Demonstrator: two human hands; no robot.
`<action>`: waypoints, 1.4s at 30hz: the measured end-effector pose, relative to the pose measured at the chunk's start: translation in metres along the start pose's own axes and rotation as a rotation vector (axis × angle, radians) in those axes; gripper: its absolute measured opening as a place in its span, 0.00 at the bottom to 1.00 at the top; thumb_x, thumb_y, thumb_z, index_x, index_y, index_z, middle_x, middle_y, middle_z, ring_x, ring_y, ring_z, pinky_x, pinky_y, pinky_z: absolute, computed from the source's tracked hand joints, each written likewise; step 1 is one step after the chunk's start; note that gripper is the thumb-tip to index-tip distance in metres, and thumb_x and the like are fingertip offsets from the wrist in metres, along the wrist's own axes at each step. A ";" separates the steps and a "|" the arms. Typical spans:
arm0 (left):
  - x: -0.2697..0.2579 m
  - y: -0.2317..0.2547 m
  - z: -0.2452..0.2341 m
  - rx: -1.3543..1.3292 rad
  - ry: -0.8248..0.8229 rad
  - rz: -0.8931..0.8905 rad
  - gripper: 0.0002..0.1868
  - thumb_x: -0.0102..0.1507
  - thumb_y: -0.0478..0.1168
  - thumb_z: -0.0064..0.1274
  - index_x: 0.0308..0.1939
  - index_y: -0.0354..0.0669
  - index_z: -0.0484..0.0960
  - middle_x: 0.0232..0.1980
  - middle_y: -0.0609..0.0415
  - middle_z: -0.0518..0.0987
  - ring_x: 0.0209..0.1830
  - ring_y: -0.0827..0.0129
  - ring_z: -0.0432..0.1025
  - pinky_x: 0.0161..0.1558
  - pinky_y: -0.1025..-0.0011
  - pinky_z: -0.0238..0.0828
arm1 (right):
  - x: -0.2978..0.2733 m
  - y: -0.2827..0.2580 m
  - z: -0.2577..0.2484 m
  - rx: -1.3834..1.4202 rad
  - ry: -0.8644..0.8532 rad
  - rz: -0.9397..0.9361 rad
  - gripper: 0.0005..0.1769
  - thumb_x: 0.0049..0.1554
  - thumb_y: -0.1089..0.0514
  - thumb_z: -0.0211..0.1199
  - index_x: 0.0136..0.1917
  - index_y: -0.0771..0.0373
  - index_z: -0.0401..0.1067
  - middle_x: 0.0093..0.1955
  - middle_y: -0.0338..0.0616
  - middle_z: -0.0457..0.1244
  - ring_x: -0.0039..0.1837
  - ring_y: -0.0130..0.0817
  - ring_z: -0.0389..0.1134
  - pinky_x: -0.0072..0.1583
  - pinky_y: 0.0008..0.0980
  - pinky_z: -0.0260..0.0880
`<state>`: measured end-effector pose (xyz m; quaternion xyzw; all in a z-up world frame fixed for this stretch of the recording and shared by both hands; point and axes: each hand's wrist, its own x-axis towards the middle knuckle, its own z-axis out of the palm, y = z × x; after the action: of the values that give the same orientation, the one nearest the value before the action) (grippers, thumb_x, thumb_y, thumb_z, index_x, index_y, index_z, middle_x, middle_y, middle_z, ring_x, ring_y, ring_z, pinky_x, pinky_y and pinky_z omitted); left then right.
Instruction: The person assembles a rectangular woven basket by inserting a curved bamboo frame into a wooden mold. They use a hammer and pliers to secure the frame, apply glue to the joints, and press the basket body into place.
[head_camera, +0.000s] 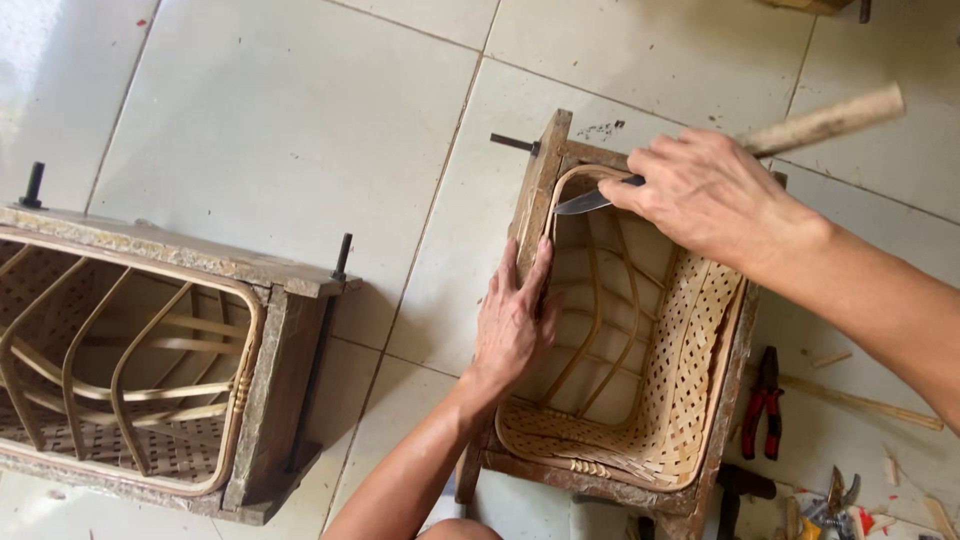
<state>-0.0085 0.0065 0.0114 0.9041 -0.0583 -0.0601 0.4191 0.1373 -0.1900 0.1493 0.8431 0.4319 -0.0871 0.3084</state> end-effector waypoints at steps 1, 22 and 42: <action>0.001 -0.001 0.000 -0.005 -0.014 -0.012 0.46 0.58 0.40 0.61 0.78 0.58 0.57 0.77 0.29 0.55 0.65 0.33 0.64 0.61 0.48 0.68 | 0.004 -0.002 -0.001 -0.032 -0.003 -0.017 0.20 0.59 0.65 0.58 0.63 0.51 0.69 0.45 0.41 0.67 0.48 0.31 0.70 0.45 0.25 0.75; 0.005 0.000 -0.008 -0.265 0.018 -0.052 0.58 0.62 0.52 0.61 0.79 0.33 0.34 0.75 0.23 0.55 0.71 0.34 0.62 0.64 0.44 0.65 | 0.137 -0.042 -0.077 -0.194 -0.201 -0.162 0.14 0.56 0.55 0.64 0.28 0.50 0.76 0.31 0.37 0.70 0.38 0.30 0.70 0.61 0.32 0.55; 0.017 -0.061 0.046 -0.153 -0.044 -0.120 0.40 0.63 0.40 0.56 0.74 0.25 0.56 0.45 0.28 0.80 0.38 0.38 0.78 0.40 0.48 0.79 | -0.094 0.063 -0.011 0.278 0.618 0.216 0.11 0.75 0.51 0.56 0.57 0.57 0.75 0.44 0.41 0.68 0.40 0.27 0.67 0.50 0.28 0.71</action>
<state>0.0044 0.0090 -0.0657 0.8697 -0.0085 -0.1092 0.4812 0.1282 -0.2741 0.2250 0.9044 0.3969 0.1472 0.0528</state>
